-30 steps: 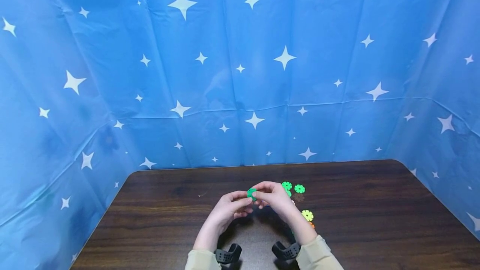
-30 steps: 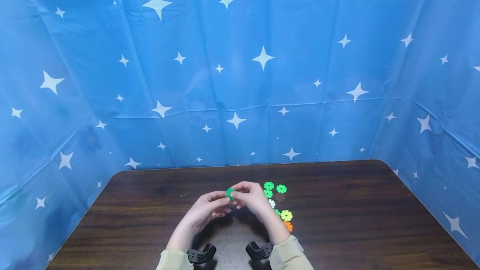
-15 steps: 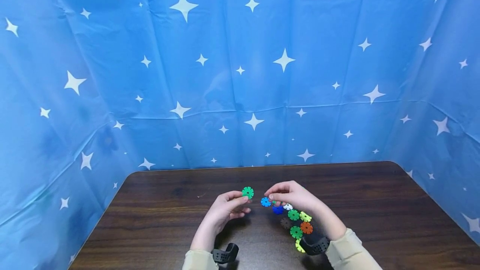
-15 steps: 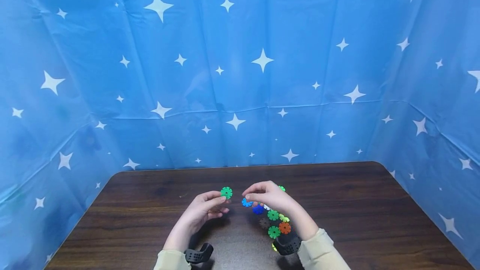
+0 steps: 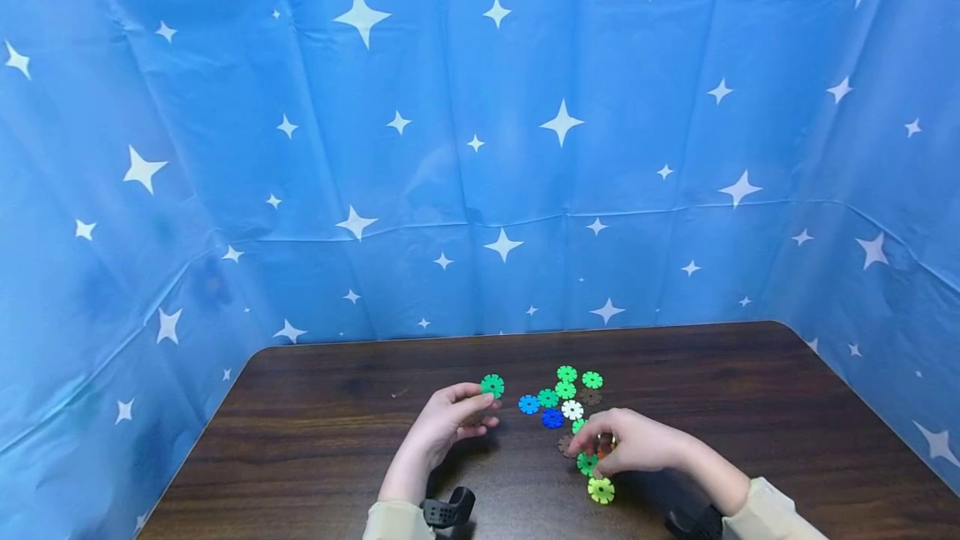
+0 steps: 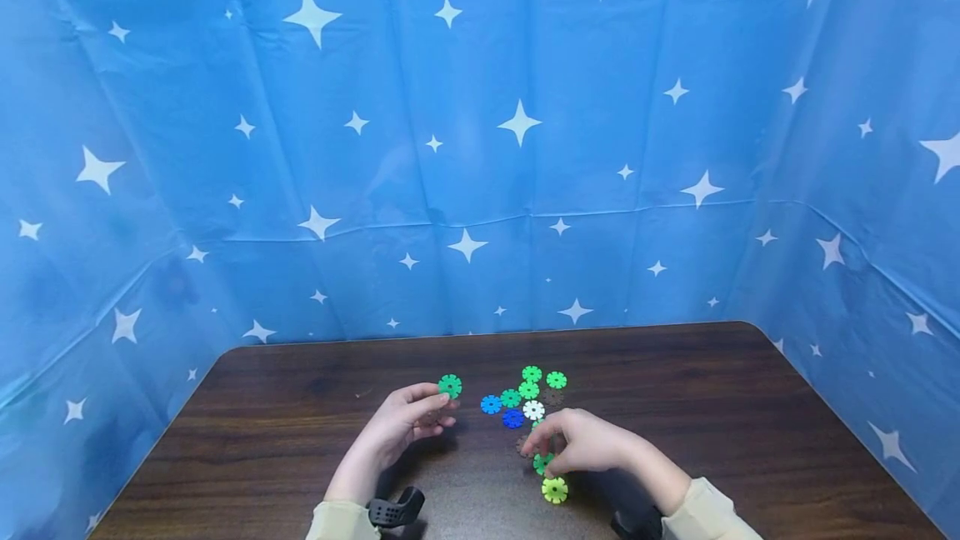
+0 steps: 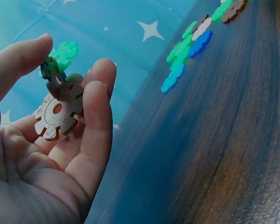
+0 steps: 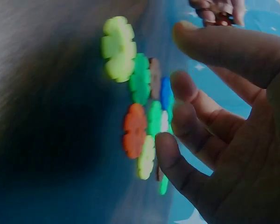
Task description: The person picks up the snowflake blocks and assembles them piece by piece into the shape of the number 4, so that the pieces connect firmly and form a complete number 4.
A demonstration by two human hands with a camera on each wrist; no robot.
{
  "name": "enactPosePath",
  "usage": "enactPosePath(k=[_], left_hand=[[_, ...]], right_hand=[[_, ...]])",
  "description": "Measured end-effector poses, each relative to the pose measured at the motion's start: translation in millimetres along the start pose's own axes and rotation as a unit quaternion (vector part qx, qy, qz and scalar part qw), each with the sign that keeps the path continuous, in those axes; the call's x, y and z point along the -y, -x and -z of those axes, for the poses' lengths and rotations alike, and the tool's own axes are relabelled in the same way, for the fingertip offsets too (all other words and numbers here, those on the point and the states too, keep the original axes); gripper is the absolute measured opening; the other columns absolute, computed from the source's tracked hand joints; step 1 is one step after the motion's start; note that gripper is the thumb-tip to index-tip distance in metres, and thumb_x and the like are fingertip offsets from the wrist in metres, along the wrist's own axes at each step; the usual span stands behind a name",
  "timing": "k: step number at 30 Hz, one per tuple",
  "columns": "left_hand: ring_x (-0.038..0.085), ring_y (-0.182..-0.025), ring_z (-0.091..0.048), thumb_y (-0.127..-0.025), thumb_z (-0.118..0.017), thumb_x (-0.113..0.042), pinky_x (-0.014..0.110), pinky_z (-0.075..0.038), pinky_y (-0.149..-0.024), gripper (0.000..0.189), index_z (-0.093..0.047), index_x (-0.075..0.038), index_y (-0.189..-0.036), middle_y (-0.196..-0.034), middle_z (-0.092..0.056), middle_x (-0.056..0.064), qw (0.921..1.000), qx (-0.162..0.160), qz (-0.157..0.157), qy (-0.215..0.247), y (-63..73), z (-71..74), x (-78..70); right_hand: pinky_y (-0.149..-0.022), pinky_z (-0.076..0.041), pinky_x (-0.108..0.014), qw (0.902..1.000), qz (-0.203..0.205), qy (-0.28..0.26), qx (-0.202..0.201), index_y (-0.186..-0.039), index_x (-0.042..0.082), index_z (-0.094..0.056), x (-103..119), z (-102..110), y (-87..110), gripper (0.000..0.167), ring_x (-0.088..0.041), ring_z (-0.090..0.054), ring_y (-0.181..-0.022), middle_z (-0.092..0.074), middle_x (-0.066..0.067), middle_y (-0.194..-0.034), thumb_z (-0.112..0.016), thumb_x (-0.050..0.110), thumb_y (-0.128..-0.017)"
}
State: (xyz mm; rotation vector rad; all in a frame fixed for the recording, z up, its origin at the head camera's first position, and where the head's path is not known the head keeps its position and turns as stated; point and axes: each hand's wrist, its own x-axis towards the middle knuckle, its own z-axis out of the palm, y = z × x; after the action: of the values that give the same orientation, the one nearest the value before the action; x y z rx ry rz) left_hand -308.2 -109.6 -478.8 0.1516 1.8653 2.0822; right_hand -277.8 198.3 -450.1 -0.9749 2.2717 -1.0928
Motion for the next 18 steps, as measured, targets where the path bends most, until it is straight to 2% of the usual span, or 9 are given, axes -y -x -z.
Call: enactPosePath(k=[3, 10, 18], left_hand=[[0.018, -0.082, -0.069, -0.093, -0.066, -0.024, 0.031, -0.055, -0.072, 0.043, -0.056, 0.006, -0.123, -0.114, -0.065, 0.023, 1.0, 0.002, 0.003, 0.003, 0.4, 1.2, 0.1], [0.018, -0.082, -0.069, -0.094, -0.066, -0.024, 0.031, -0.055, -0.073, 0.043, -0.056, 0.006, -0.123, -0.112, -0.066, 0.022, 1.0, 0.005, 0.003, 0.003, 1.6, 2.2, 0.3], [0.019, -0.082, -0.069, -0.093, -0.068, -0.025, 0.031, -0.055, -0.073, 0.043, -0.057, 0.005, -0.122, -0.114, -0.065, 0.023, 0.9999, 0.008, 0.002, 0.007, -0.1, 1.8, 2.2]], right_hand=[[-0.059, -0.042, -0.022, 0.9988, 0.015, 0.043, 0.019, -0.113, 0.01, -0.071, -3.7, -2.0, 3.1, 0.036, -0.007, -0.048, -0.071, -0.06, -0.002, -0.097, -0.071, -0.001, -0.078], [-0.06, -0.035, -0.022, 0.994, 0.0, 0.102, 0.039, -0.112, 0.02, -0.073, -7.4, -4.6, 4.1, 0.042, -0.012, -0.041, -0.072, -0.051, 0.005, -0.091, -0.076, 0.0, -0.075], [-0.06, -0.03, -0.022, 0.9913, 0.015, 0.129, 0.021, -0.109, 0.021, -0.075, -9.5, -8.9, 6.5, 0.037, -0.004, -0.033, -0.072, -0.049, 0.007, -0.087, -0.077, 0.005, -0.076]])
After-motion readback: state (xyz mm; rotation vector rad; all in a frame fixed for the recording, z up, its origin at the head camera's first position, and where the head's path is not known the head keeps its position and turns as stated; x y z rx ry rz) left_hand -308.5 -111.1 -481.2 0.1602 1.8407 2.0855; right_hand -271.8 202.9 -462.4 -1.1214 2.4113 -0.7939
